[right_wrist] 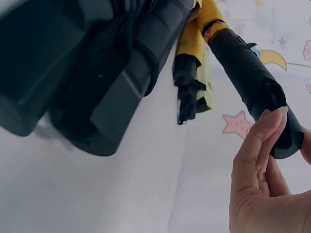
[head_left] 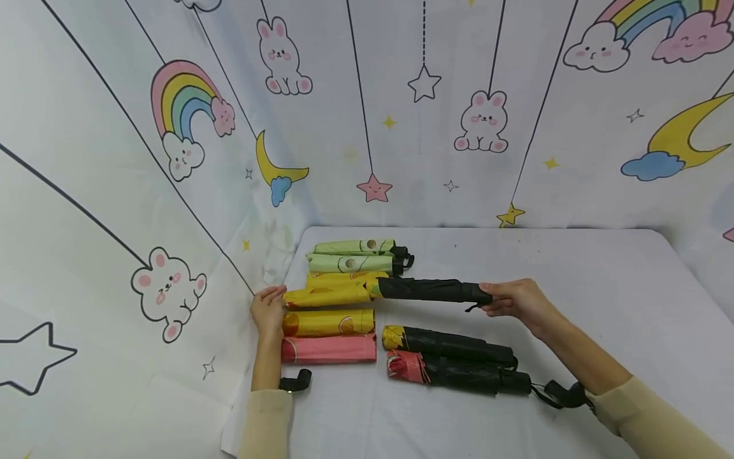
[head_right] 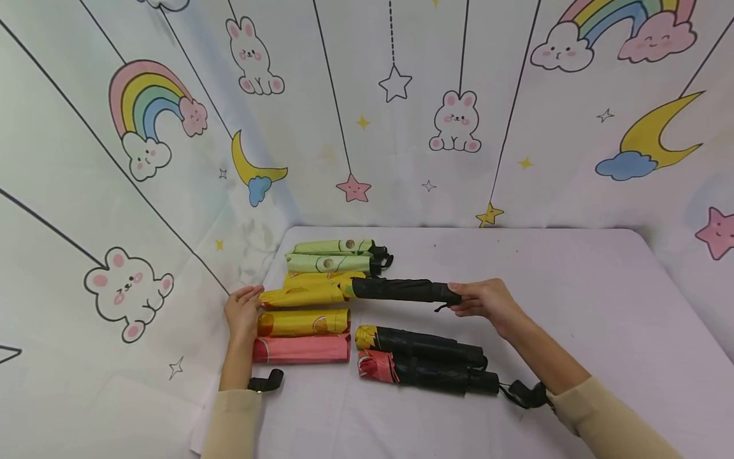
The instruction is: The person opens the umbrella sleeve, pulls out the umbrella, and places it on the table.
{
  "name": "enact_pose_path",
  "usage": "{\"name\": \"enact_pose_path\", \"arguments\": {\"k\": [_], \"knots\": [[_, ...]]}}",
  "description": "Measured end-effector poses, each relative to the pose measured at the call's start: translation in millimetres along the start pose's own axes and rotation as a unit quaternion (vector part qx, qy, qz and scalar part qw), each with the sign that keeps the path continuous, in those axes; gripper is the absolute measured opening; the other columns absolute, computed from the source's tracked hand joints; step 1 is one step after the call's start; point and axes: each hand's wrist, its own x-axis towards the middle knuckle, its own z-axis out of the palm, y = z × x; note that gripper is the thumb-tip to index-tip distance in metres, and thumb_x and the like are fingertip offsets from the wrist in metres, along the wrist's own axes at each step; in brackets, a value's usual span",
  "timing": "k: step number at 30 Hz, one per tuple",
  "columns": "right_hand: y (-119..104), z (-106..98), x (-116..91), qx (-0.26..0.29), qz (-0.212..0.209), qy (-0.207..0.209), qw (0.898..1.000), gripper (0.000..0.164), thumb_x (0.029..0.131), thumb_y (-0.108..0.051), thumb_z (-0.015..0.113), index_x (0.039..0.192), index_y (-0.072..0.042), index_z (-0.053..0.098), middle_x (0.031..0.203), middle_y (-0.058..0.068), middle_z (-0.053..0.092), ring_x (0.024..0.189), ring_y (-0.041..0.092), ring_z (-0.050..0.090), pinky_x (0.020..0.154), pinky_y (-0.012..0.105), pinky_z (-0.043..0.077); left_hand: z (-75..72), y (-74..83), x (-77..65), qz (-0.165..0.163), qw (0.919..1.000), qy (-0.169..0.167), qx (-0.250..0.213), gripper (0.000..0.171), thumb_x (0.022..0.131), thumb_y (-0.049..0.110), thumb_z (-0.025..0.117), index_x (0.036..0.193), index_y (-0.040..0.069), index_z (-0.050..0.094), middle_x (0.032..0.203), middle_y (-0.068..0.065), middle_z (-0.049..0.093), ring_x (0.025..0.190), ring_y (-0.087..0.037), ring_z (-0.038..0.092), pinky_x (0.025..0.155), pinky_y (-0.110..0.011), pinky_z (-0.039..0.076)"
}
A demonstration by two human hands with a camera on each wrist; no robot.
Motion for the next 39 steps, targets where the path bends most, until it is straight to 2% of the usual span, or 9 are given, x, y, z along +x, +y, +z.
{"name": "enact_pose_path", "arguments": {"k": [6,13,20,26,31,35,39], "knots": [[5.0,-6.9,-5.0,0.003,0.005,-0.001,1.0,0.022,0.102,-0.023,0.07,0.107,-0.004,0.08,0.089,0.007,0.079,0.08,0.019,0.078,0.08,0.035,0.064,-1.7,0.7,-0.8,0.003,1.0,0.006,-0.007,0.041,0.092,-0.02,0.048,0.132,-0.01,0.05,0.134,-0.031,0.063,0.13,-0.037,0.06,0.073,-0.016,0.052],[17.9,-15.9,-6.5,-0.001,0.017,-0.009,1.0,0.024,0.102,-0.023,0.07,0.108,-0.001,0.079,0.091,0.008,0.079,0.083,0.022,0.078,0.081,0.036,0.064,-3.2,1.2,0.3,-0.002,0.9999,0.006,-0.013,0.041,0.094,-0.019,0.048,0.134,-0.011,0.048,0.132,-0.029,0.064,0.128,-0.035,0.061,0.064,-0.018,0.047],[33.7,-20.8,-6.3,-0.036,0.025,-0.018,0.999,0.031,0.102,-0.025,0.069,0.111,0.004,0.077,0.093,0.009,0.078,0.087,0.029,0.078,0.083,0.036,0.064,-2.5,1.8,3.1,-0.005,0.9996,0.02,-0.02,0.042,0.092,-0.02,0.053,0.133,-0.011,0.051,0.123,-0.018,0.071,0.127,-0.036,0.062,0.082,-0.02,0.054],[42.5,-25.6,-6.7,-0.071,0.017,-0.028,0.997,0.037,0.103,-0.026,0.068,0.115,0.008,0.076,0.096,0.009,0.078,0.09,0.032,0.078,0.083,0.036,0.063,-3.4,3.0,2.1,-0.016,0.9997,0.013,-0.011,0.044,0.093,-0.019,0.052,0.136,-0.012,0.048,0.132,-0.024,0.066,0.129,-0.036,0.06,0.079,-0.019,0.053],[50.3,-32.1,-5.3,-0.085,0.001,-0.067,0.994,0.033,0.104,-0.023,0.066,0.114,0.007,0.077,0.1,0.01,0.079,0.088,0.029,0.078,0.085,0.038,0.063,-5.0,4.2,1.0,-0.025,0.9996,0.002,-0.012,0.046,0.094,-0.019,0.051,0.139,-0.012,0.046,0.138,-0.03,0.061,0.129,-0.034,0.059,0.075,-0.018,0.051],[58.2,-39.4,-4.8,-0.105,-0.006,-0.111,0.988,0.035,0.105,-0.021,0.063,0.123,0.008,0.072,0.11,0.012,0.078,0.095,0.03,0.077,0.088,0.035,0.062,-5.3,3.9,1.3,-0.026,0.9996,0.0,-0.014,0.047,0.094,-0.019,0.051,0.139,-0.012,0.045,0.139,-0.03,0.06,0.129,-0.034,0.059,0.074,-0.018,0.052],[64.6,-44.1,-5.1,-0.124,-0.004,-0.128,0.984,0.041,0.105,-0.022,0.063,0.132,0.008,0.067,0.126,0.019,0.072,0.104,0.034,0.075,0.094,0.036,0.06,-4.8,3.1,2.1,-0.024,0.9996,0.001,-0.015,0.047,0.093,-0.02,0.051,0.139,-0.013,0.045,0.138,-0.031,0.06,0.129,-0.035,0.059,0.077,-0.019,0.053]]}}
